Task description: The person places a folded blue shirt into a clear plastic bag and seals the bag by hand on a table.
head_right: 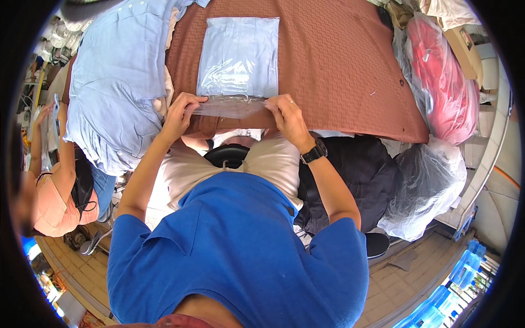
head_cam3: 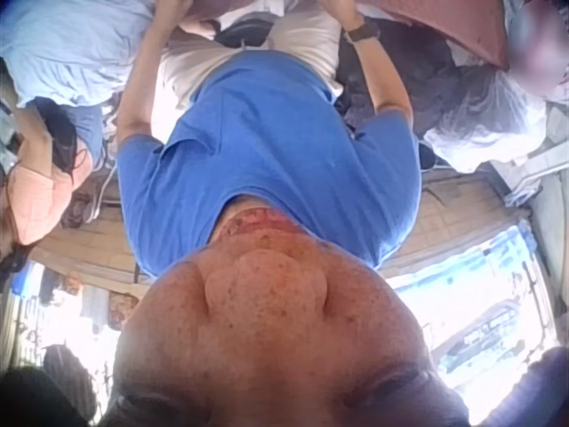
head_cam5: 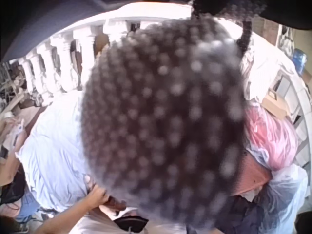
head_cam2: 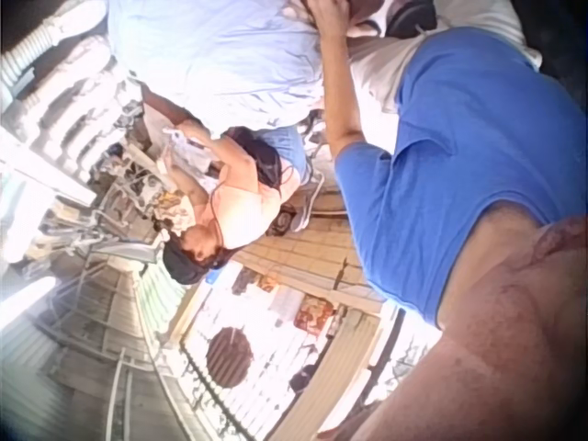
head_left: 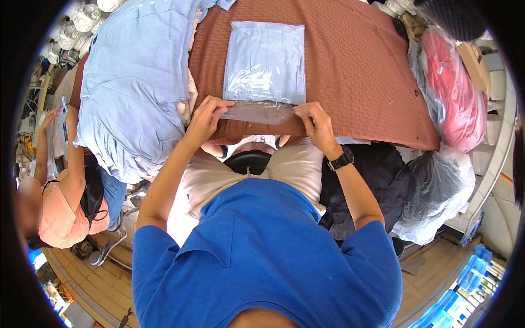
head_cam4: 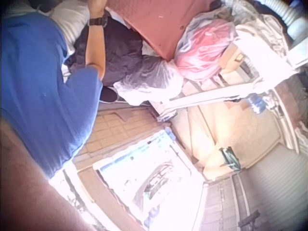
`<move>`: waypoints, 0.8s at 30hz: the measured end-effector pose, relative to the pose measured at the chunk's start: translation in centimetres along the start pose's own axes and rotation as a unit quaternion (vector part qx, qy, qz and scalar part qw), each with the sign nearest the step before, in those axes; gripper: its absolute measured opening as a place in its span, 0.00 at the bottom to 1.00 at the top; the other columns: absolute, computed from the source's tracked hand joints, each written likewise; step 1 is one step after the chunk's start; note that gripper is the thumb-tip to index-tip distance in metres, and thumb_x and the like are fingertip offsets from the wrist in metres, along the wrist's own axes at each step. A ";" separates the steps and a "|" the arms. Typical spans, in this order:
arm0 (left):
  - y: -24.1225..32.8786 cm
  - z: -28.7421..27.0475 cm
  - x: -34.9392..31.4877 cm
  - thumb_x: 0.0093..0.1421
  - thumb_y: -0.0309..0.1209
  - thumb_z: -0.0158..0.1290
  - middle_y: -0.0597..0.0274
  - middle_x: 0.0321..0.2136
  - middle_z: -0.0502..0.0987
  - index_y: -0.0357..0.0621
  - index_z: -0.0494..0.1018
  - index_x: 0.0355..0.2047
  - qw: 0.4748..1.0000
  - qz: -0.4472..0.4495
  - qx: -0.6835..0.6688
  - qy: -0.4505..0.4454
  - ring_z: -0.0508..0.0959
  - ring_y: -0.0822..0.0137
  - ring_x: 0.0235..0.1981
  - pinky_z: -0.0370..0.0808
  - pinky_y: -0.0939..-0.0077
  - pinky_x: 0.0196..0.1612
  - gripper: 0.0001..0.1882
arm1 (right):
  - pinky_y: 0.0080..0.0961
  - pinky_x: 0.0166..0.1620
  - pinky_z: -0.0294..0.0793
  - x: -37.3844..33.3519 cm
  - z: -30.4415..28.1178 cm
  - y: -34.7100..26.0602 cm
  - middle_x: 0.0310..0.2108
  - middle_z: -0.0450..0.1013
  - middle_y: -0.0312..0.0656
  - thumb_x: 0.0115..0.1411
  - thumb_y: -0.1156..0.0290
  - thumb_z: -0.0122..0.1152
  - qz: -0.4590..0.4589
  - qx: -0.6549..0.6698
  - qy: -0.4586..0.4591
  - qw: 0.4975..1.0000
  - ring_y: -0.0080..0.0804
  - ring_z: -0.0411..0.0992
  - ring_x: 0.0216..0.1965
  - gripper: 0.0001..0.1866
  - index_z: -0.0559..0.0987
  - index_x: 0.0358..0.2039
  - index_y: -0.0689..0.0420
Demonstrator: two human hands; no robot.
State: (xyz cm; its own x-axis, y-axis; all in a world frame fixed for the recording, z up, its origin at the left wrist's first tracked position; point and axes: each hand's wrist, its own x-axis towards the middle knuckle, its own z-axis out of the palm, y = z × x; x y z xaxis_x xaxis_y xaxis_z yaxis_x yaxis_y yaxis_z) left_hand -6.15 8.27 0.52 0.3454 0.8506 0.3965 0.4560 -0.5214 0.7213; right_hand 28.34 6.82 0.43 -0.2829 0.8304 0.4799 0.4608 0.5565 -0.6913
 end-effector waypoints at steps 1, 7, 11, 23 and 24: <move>-0.2 0.2 0.0 0.66 0.19 0.52 0.54 0.38 0.82 0.36 0.73 0.38 1.000 -0.013 -0.007 0.012 0.80 0.53 0.39 0.77 0.65 0.43 0.01 | 0.33 0.42 0.77 -0.1 0.2 0.4 0.37 0.78 0.47 0.62 0.82 0.63 0.031 0.004 0.006 0.999 0.44 0.76 0.38 0.03 0.78 0.36 0.63; -1.9 1.5 0.6 0.70 0.24 0.50 0.51 0.30 0.78 0.35 0.70 0.38 0.994 -0.094 -0.033 0.044 0.81 0.55 0.33 0.76 0.67 0.39 0.04 | 0.32 0.34 0.77 1.1 1.2 1.0 0.29 0.78 0.47 0.66 0.80 0.59 0.069 0.028 0.077 0.994 0.42 0.78 0.29 0.01 0.76 0.37 0.62; -1.9 1.6 1.2 0.71 0.26 0.49 0.51 0.28 0.78 0.35 0.71 0.38 0.995 -0.081 -0.037 0.050 0.81 0.58 0.30 0.76 0.68 0.37 0.06 | 0.33 0.32 0.76 1.9 0.9 1.5 0.28 0.77 0.46 0.68 0.78 0.58 0.036 -0.041 0.067 0.996 0.39 0.78 0.28 0.03 0.75 0.35 0.61; -1.9 2.1 3.0 0.71 0.29 0.51 0.50 0.22 0.77 0.37 0.73 0.37 0.987 -0.133 -0.027 0.083 0.82 0.61 0.23 0.75 0.69 0.27 0.08 | 0.31 0.25 0.71 4.2 2.1 2.3 0.19 0.74 0.43 0.71 0.67 0.58 0.195 -0.065 0.064 0.977 0.32 0.74 0.20 0.09 0.76 0.35 0.59; -2.1 2.1 3.0 0.71 0.29 0.51 0.50 0.22 0.77 0.37 0.73 0.37 0.987 -0.131 -0.024 0.086 0.82 0.61 0.23 0.75 0.69 0.27 0.08 | 0.32 0.25 0.71 4.3 2.1 2.2 0.19 0.74 0.44 0.71 0.67 0.58 0.191 -0.071 0.066 0.977 0.34 0.74 0.20 0.09 0.76 0.35 0.59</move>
State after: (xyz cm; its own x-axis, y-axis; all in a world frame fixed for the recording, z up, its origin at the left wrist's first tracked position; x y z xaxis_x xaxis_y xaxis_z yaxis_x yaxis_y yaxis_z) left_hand -4.39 11.74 -1.01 0.0737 0.9570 0.2806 0.4703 -0.2815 0.8364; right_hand 26.37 11.64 -0.14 0.0388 0.9609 0.2742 0.6265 0.1904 -0.7558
